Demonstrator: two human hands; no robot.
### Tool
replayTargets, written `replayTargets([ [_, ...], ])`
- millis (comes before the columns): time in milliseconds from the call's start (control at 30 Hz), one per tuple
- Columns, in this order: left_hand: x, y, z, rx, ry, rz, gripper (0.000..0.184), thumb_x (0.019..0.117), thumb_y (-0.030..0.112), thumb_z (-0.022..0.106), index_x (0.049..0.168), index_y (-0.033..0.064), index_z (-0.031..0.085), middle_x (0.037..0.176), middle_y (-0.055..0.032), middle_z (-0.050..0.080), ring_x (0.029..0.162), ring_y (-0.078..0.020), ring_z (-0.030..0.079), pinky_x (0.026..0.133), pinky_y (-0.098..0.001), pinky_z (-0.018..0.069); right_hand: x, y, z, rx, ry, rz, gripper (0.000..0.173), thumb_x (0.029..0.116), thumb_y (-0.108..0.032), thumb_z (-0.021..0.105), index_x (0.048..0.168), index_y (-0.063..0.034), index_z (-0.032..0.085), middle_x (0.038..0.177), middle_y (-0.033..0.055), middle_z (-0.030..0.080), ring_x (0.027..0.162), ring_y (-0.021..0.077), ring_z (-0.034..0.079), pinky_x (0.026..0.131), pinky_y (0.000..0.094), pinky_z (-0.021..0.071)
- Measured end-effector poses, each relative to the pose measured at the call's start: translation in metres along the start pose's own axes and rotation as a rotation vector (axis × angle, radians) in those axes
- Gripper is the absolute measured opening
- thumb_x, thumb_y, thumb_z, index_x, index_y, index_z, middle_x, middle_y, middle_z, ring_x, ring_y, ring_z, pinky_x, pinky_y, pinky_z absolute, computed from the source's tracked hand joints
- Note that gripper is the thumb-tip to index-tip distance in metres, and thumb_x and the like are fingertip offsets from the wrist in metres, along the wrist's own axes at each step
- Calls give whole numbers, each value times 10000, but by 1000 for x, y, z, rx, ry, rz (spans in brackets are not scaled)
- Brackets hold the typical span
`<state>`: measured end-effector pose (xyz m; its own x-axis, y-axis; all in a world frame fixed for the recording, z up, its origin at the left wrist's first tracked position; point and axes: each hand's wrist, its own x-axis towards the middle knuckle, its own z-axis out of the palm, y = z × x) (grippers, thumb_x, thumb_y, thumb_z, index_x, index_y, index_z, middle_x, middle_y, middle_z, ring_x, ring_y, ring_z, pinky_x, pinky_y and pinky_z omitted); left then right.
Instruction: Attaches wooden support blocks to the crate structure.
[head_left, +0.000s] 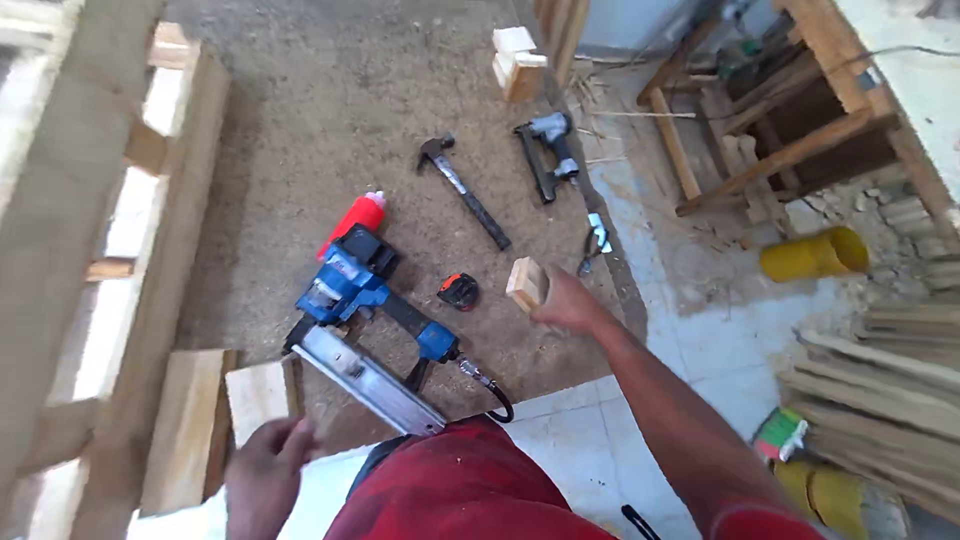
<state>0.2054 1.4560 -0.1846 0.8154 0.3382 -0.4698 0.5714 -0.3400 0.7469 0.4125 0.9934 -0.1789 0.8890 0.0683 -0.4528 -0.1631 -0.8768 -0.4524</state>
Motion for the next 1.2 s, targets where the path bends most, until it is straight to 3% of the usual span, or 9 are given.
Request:
replayTargets([
  [67, -18, 35, 9, -127, -83, 215, 429, 902, 298, 724, 1229, 30, 655, 1095, -85, 747, 967, -209, 739, 824, -425, 642, -35, -61, -1, 292, -42, -222, 1051, 532, -369, 948, 1429, -75, 485, 1224, 125, 666, 1085, 249, 673, 928, 509, 587],
  [133, -28, 66, 18, -212, -151, 431, 668, 815, 476, 832, 1341, 118, 630, 1313, -45, 685, 1204, -223, 665, 981, -453, 597, -68, -119, 16, 481, -116, -484, 1125, 537, -517, 925, 1462, -89, 449, 1259, 48, 654, 1117, 128, 660, 946, 381, 598],
  [233, -40, 109, 19, -265, -196, 612, 1067, 683, 674, 850, 1510, 114, 474, 1473, -41, 568, 1336, -191, 562, 1094, -443, 522, -102, -184, 51, 564, -254, -679, 1050, 555, -408, 962, 1430, -110, 465, 1255, 20, 649, 1123, 93, 653, 943, 340, 605],
  [367, -57, 110, 2, -414, -199, 647, 1066, 693, 489, 921, 1513, 27, 421, 1458, -86, 565, 1310, -189, 579, 1107, -398, 526, -122, -221, 83, 494, -326, -784, 1058, 576, -479, 953, 1437, -120, 455, 1251, -10, 647, 1127, 56, 644, 951, 313, 597],
  [500, -73, 88, -10, -415, -139, 602, 995, 661, 326, 946, 1503, 99, 467, 1418, -40, 595, 1275, -168, 602, 1082, -382, 547, -132, -234, 97, 455, -410, -815, 996, 580, -391, 973, 1411, -125, 493, 1309, 38, 594, 1158, 111, 621, 970, 347, 584],
  [733, -86, 66, -20, -439, -110, 608, 993, 652, 406, 950, 1480, 109, 489, 1386, -29, 624, 1247, -169, 625, 1050, -390, 572, -149, -244, 109, 394, -410, -869, 973, 599, -440, 960, 1413, -153, 512, 1348, 13, 574, 1190, 103, 601, 983, 345, 576],
  [1067, -98, 53, -19, -420, -73, 606, 1015, 612, 366, 956, 1482, 124, 492, 1383, -20, 624, 1241, -161, 626, 1047, -383, 570, -164, -244, 115, 252, -356, -917, 929, 618, -503, 929, 1373, -127, 539, 1278, 22, 598, 1157, 85, 608, 979, 319, 565],
  [1133, -98, 52, -20, -292, -6, 587, 1028, 588, 406, 951, 1482, 172, 502, 1337, 3, 639, 1209, -126, 635, 1025, -376, 579, -168, -246, 110, 176, -383, -889, 1025, 611, -495, 943, 1451, -129, 484, 1398, 61, 550, 1248, 125, 579, 1029, 351, 541],
  [1200, -96, 52, -24, -118, 102, 598, 1021, 569, 407, 961, 1462, 178, 521, 1320, -2, 648, 1204, -114, 631, 1027, -388, 568, -171, -247, 93, 108, -491, -811, 1229, 592, -574, 937, 1587, -173, 338, 1578, 71, 409, 1370, 170, 502, 1075, 432, 512],
])
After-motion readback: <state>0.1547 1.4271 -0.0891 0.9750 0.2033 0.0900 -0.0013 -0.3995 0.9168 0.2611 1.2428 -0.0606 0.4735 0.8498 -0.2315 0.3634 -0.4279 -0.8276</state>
